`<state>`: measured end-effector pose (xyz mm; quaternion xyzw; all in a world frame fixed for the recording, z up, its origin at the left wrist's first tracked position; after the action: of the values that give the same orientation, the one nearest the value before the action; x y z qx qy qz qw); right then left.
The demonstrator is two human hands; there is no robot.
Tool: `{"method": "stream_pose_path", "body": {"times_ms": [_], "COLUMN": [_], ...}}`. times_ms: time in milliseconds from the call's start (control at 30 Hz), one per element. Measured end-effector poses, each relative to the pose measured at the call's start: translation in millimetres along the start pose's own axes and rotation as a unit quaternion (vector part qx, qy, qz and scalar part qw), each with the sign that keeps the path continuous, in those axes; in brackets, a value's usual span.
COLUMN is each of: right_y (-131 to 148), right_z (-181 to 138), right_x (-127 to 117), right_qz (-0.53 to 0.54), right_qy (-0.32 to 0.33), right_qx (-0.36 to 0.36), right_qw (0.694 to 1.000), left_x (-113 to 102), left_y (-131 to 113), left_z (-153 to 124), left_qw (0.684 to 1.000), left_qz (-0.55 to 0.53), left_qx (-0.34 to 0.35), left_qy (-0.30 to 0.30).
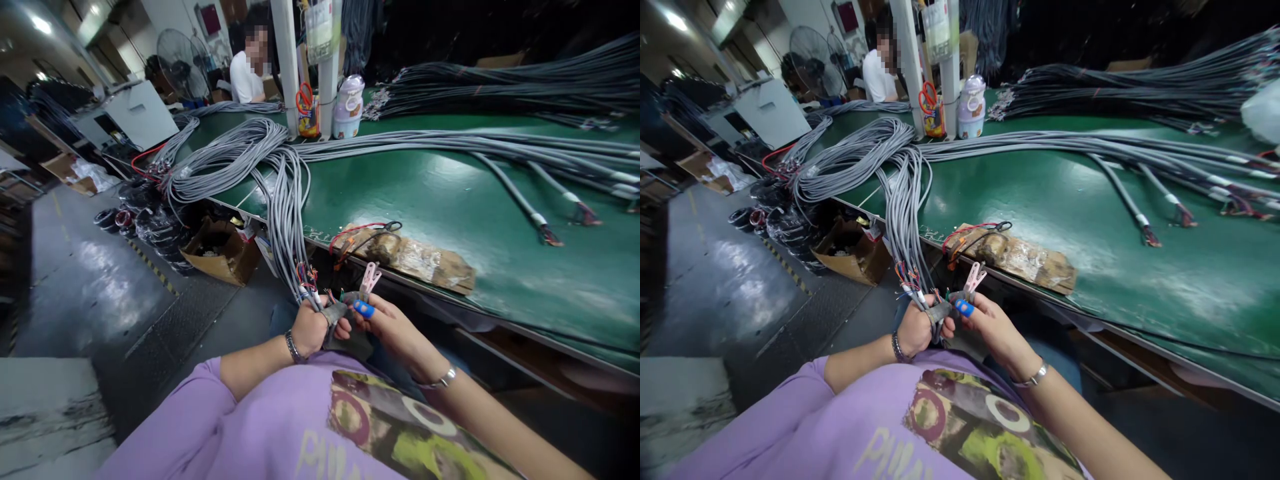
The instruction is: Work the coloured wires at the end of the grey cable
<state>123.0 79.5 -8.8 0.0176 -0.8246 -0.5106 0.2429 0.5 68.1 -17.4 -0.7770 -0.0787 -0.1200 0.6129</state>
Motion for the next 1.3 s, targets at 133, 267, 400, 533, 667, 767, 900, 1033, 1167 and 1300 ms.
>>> {"method": "stream_pose_path", "body": {"times_ms": [133, 267, 400, 533, 667, 767, 900, 1033, 1167, 1300], "right_y": [8.1, 5.0, -6.5, -11.2, -6.2, 6.1, 24.8, 33.6, 24.3, 24.8], "right_z": [-0.5, 1.2, 6.3, 9.2, 11.2, 13.3, 15.4, 14.8, 26.5, 32.2], "right_x": [17.4, 17.4, 0.3, -24.6, -34.1, -27.6, -17.8, -25.2, -17.5, -12.8], "right_qz": [-0.010, 0.001, 0.057, 0.172, 0.210, 0.169, 0.063, 0.006, 0.097, 0.179], "right_qy": [0.057, 0.019, -0.078, -0.145, -0.100, -0.036, -0.027, -0.151, -0.081, -0.062], "right_qx": [-0.013, -0.014, -0.002, 0.017, 0.065, 0.062, -0.012, -0.101, -0.033, -0.006], "right_qw": [0.998, 1.000, 0.995, 0.974, 0.970, 0.983, 0.998, 0.983, 0.991, 0.982], "left_x": [4.4, 4.8, 3.5, 2.9, 6.0, 14.1, 26.4, 32.5, 34.9, 35.5], "left_y": [1.3, 1.4, 2.3, 0.3, -9.9, -18.4, -25.6, -26.9, -21.9, -18.0], "left_z": [-0.2, -0.6, -0.9, -2.4, -5.0, -5.4, -1.3, 4.4, 7.6, 9.6], "left_qw": [0.999, 0.999, 0.999, 1.000, 1.000, 0.999, 0.996, 0.995, 0.994, 0.994], "left_qz": [0.031, 0.036, 0.036, 0.016, -0.019, -0.028, -0.044, -0.046, -0.038, -0.036], "left_qx": [0.000, 0.005, 0.011, 0.006, -0.013, -0.032, -0.048, -0.059, -0.073, -0.074], "left_qy": [0.033, 0.031, 0.016, 0.016, 0.015, 0.033, 0.063, 0.072, 0.078, 0.073]}}
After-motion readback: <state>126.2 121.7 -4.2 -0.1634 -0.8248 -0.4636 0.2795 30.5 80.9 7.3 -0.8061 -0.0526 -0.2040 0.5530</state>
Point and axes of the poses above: each hand's wrist, its own z-axis towards the middle knuckle, its own x-axis out of the palm, y = z × x, the point moved 6 cm from there along z, towards the middle knuckle, and after that the axes turned 9 degrees about x, right-handed, at the moved point
